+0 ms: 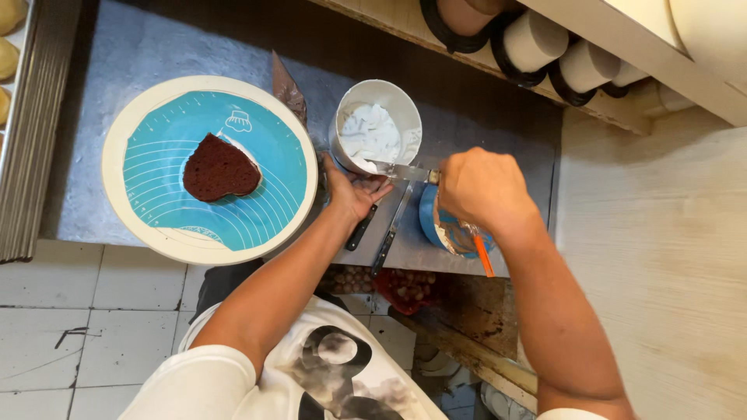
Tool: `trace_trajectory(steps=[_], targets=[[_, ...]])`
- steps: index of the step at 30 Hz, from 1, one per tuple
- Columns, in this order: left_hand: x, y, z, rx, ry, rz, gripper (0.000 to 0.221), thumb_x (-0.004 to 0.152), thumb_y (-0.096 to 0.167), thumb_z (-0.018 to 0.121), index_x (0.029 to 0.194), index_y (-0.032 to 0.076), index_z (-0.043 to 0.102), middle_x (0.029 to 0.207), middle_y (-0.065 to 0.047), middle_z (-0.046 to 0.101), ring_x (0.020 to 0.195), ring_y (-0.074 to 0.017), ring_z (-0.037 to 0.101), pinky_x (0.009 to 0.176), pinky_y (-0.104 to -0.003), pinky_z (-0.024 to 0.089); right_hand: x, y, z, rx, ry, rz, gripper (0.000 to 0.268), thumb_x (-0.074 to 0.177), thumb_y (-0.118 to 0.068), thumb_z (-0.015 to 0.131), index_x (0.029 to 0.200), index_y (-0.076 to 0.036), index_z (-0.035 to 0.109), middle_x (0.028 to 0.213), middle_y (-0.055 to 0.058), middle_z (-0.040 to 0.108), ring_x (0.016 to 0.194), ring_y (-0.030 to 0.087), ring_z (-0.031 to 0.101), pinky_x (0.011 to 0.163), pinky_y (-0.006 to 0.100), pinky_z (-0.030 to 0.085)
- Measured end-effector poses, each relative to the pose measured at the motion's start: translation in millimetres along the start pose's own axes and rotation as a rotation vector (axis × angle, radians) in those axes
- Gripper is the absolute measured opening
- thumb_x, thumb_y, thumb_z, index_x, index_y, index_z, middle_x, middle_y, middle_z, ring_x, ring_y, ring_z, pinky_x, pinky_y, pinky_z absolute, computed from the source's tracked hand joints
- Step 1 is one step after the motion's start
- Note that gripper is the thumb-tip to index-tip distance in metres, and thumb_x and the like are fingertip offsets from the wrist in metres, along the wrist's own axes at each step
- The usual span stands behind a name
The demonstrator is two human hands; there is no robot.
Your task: The person frosts a heart-shaped cake on a turntable using a palette knife and whipped topping, then places it onto a plastic base and adds a chocolate sponge layer before applying more cream.
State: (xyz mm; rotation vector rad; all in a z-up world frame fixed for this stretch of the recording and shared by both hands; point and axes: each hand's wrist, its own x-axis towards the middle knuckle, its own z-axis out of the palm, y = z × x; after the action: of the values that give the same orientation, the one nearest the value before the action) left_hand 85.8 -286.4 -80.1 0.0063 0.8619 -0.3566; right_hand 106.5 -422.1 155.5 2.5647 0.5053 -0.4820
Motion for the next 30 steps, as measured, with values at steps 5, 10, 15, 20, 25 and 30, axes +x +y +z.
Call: trace_trajectory(steps=[5,10,15,20,25,30], targets=[[-32,-6,12,0.054,0.006,-0.027,0.127,0.068,0.099,0.041,0.162,0.016,0.020,0.157,-0.026,0.037,0.144,-0.0486,0.045,0.114,-0.069,0.037,-61,-39,-4,0.509,-0.156,0.245,0.039,0.095,-0.035,0.048,0.108,-0.020,0.082,0.087,0.018,0.079,0.093,0.044,0.076,0.086,0.058,0.059],[-17,-8,-26,0.100,0.031,-0.006,0.123,0.077,0.093,0.041,0.163,0.009,0.013,0.159,-0.031,0.033,0.146,-0.0479,0.043,0.115,-0.069,0.037,-78,-38,1,0.786,-0.128,0.386,0.036,0.099,-0.031,0.054,0.127,-0.026,0.076,0.097,0.020,0.079,0.103,0.046,0.071,0.091,0.060,0.055],[-33,-7,-15,0.112,0.093,0.087,0.118,0.082,0.088,0.047,0.163,0.010,0.011,0.167,-0.027,0.017,0.156,-0.0439,0.024,0.114,-0.075,0.034,-47,6,2,0.408,0.080,0.307,0.033,0.101,-0.034,0.054,0.129,-0.038,0.072,0.095,0.013,0.077,0.096,0.039,0.074,0.085,0.058,0.060],[-70,0,30,0.197,0.051,0.305,0.122,0.077,0.086,0.059,0.163,0.014,0.011,0.168,-0.022,0.008,0.160,-0.0406,0.004,0.116,-0.079,0.024,0,17,29,-0.207,0.293,0.005,0.029,0.095,-0.029,0.050,0.095,-0.042,0.076,0.072,-0.007,0.066,0.067,0.017,0.075,0.060,0.036,0.059],[-63,-2,24,0.348,0.063,0.427,0.105,0.084,0.072,0.067,0.155,0.007,0.025,0.160,-0.023,0.018,0.157,-0.0415,0.013,0.112,-0.081,0.030,-11,8,47,0.063,0.163,0.001,0.029,0.096,-0.030,0.049,0.103,-0.038,0.076,0.076,0.003,0.070,0.077,0.027,0.076,0.068,0.046,0.062],[-25,-6,-6,0.533,0.004,0.513,0.099,0.086,0.059,0.081,0.151,0.006,0.028,0.141,-0.020,0.037,0.133,-0.0339,0.042,0.097,-0.063,0.054,-31,3,102,0.368,0.079,0.114,0.033,0.096,-0.033,0.054,0.122,-0.044,0.072,0.089,0.003,0.075,0.092,0.030,0.075,0.079,0.053,0.062]])
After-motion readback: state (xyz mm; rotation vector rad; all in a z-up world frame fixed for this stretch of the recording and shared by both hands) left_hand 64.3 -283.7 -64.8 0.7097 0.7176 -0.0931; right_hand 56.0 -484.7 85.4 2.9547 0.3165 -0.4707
